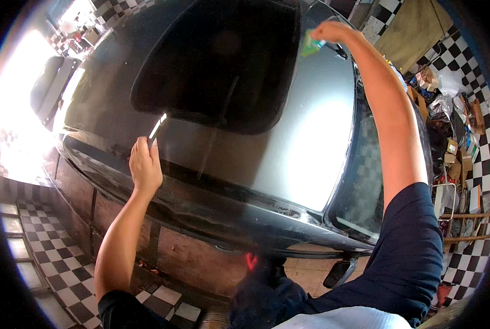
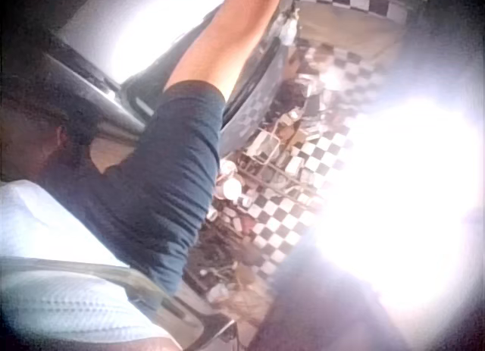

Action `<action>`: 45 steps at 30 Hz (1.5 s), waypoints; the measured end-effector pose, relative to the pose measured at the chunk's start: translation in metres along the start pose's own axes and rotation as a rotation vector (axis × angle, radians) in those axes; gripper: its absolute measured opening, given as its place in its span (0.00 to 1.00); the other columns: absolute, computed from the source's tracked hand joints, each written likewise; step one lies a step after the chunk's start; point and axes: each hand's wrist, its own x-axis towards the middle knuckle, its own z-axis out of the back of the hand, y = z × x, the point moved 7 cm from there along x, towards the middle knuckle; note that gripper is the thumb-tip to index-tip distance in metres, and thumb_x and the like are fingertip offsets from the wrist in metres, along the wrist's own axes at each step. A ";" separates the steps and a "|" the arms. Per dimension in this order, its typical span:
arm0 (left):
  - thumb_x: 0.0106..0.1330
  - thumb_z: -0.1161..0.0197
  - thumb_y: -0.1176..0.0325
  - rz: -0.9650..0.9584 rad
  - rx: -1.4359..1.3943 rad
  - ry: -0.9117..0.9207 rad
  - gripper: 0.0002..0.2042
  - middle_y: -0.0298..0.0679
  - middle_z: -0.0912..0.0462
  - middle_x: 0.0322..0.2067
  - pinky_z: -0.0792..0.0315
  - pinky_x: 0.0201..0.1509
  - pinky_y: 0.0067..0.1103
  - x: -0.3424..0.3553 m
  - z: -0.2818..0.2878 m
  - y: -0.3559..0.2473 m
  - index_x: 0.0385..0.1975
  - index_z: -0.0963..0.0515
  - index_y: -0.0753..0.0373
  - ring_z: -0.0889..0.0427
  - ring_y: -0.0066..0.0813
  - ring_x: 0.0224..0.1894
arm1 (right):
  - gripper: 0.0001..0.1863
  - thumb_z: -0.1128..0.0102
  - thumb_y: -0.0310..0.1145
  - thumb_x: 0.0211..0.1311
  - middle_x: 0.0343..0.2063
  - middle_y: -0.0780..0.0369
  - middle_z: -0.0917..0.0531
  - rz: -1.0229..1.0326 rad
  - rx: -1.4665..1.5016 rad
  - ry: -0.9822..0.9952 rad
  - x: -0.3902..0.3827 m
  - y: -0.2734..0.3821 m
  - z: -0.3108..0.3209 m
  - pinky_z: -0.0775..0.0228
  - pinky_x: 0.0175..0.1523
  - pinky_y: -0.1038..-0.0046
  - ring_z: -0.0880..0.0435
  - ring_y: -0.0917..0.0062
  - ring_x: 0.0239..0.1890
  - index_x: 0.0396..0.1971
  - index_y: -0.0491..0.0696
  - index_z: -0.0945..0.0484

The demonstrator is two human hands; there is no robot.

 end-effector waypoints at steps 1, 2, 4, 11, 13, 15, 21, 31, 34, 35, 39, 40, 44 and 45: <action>0.66 0.53 0.66 0.001 0.014 -0.010 0.10 0.50 0.28 0.32 0.35 0.41 0.35 -0.001 0.002 -0.002 0.35 0.35 0.68 0.28 0.49 0.37 | 0.23 0.53 0.59 0.57 0.40 0.60 0.19 0.105 -0.043 -0.039 0.002 0.033 0.018 0.32 0.48 0.65 0.20 0.67 0.43 0.42 0.59 0.21; 0.66 0.53 0.66 -0.011 0.015 -0.020 0.10 0.50 0.28 0.32 0.35 0.41 0.35 0.002 0.001 -0.006 0.35 0.35 0.68 0.28 0.49 0.38 | 0.24 0.54 0.60 0.57 0.41 0.60 0.19 0.100 -0.031 -0.092 0.006 0.048 0.028 0.32 0.49 0.64 0.21 0.65 0.45 0.44 0.60 0.22; 0.66 0.53 0.66 -0.022 0.022 -0.032 0.10 0.50 0.28 0.32 0.35 0.41 0.35 0.005 -0.001 -0.007 0.35 0.35 0.68 0.28 0.49 0.37 | 0.25 0.55 0.60 0.57 0.42 0.59 0.20 0.154 -0.021 -0.141 0.022 0.082 0.028 0.33 0.51 0.64 0.22 0.65 0.47 0.46 0.60 0.23; 0.67 0.53 0.65 -0.031 -0.007 -0.024 0.11 0.51 0.27 0.31 0.35 0.40 0.35 0.008 0.000 -0.011 0.35 0.34 0.68 0.27 0.50 0.37 | 0.26 0.55 0.56 0.56 0.39 0.57 0.19 0.126 -0.099 0.103 0.021 0.064 0.005 0.31 0.48 0.63 0.21 0.64 0.44 0.42 0.50 0.22; 0.68 0.55 0.63 -0.018 0.013 -0.040 0.12 0.50 0.28 0.29 0.36 0.39 0.36 0.001 0.006 -0.003 0.35 0.33 0.67 0.27 0.50 0.36 | 0.26 0.50 0.60 0.54 0.42 0.58 0.19 0.050 -0.064 0.072 0.020 0.039 -0.020 0.33 0.51 0.63 0.22 0.65 0.47 0.42 0.56 0.20; 0.68 0.54 0.63 -0.022 -0.014 -0.040 0.12 0.50 0.28 0.29 0.36 0.39 0.36 0.003 0.005 -0.006 0.34 0.34 0.67 0.28 0.50 0.36 | 0.27 0.49 0.62 0.52 0.42 0.57 0.19 0.002 0.038 0.120 -0.008 0.006 -0.039 0.34 0.52 0.65 0.21 0.65 0.45 0.41 0.57 0.20; 0.65 0.52 0.66 0.018 -0.005 0.018 0.10 0.49 0.26 0.33 0.34 0.44 0.35 0.003 0.001 -0.006 0.35 0.34 0.68 0.27 0.48 0.40 | 0.29 0.52 0.63 0.52 0.45 0.59 0.21 -0.078 -0.145 0.311 -0.092 -0.038 -0.035 0.34 0.53 0.64 0.23 0.64 0.47 0.43 0.57 0.21; 0.69 0.55 0.62 -0.047 -0.017 -0.081 0.12 0.49 0.27 0.29 0.35 0.38 0.36 0.005 0.005 -0.008 0.34 0.34 0.67 0.27 0.49 0.35 | 0.30 0.55 0.68 0.52 0.44 0.64 0.20 0.114 -0.038 -0.016 -0.058 0.059 -0.026 0.32 0.51 0.66 0.21 0.66 0.46 0.48 0.66 0.24; 0.68 0.55 0.62 -0.026 -0.027 -0.081 0.12 0.48 0.27 0.28 0.35 0.38 0.36 0.001 0.002 -0.003 0.34 0.34 0.66 0.27 0.49 0.35 | 0.30 0.55 0.69 0.51 0.46 0.64 0.21 0.072 0.102 0.121 -0.100 0.046 -0.047 0.33 0.53 0.66 0.22 0.66 0.48 0.48 0.67 0.24; 0.68 0.54 0.62 -0.024 -0.033 -0.089 0.12 0.48 0.27 0.28 0.34 0.37 0.36 0.002 0.002 -0.004 0.34 0.34 0.66 0.27 0.49 0.35 | 0.30 0.55 0.69 0.50 0.46 0.64 0.21 0.068 0.046 0.168 -0.108 0.039 -0.047 0.33 0.53 0.65 0.23 0.66 0.48 0.48 0.67 0.25; 0.68 0.53 0.63 -0.054 -0.045 -0.122 0.11 0.49 0.27 0.28 0.34 0.37 0.36 0.000 0.007 -0.006 0.34 0.34 0.66 0.26 0.49 0.35 | 0.34 0.53 0.70 0.48 0.47 0.63 0.22 0.077 -0.217 0.420 -0.122 0.031 -0.026 0.34 0.55 0.64 0.25 0.66 0.51 0.51 0.65 0.27; 0.67 0.53 0.62 -0.053 -0.048 -0.123 0.11 0.49 0.26 0.28 0.34 0.37 0.36 0.000 0.006 -0.007 0.34 0.34 0.66 0.26 0.49 0.35 | 0.36 0.53 0.71 0.47 0.48 0.61 0.22 0.081 -0.295 0.499 -0.125 0.031 -0.018 0.35 0.55 0.64 0.25 0.65 0.52 0.52 0.64 0.28; 0.67 0.52 0.62 -0.068 0.003 -0.136 0.11 0.50 0.26 0.29 0.34 0.38 0.37 -0.002 0.008 0.002 0.33 0.34 0.66 0.26 0.50 0.36 | 0.34 0.50 0.62 0.54 0.53 0.57 0.27 0.203 -0.144 0.065 -0.069 0.092 0.014 0.37 0.56 0.64 0.28 0.64 0.54 0.58 0.60 0.35; 0.67 0.52 0.63 -0.053 0.007 -0.097 0.11 0.50 0.25 0.31 0.33 0.40 0.36 0.003 0.002 -0.001 0.35 0.34 0.66 0.26 0.49 0.38 | 0.31 0.51 0.59 0.57 0.51 0.57 0.25 0.237 -0.042 -0.008 -0.057 0.097 0.010 0.36 0.55 0.64 0.27 0.63 0.52 0.58 0.61 0.35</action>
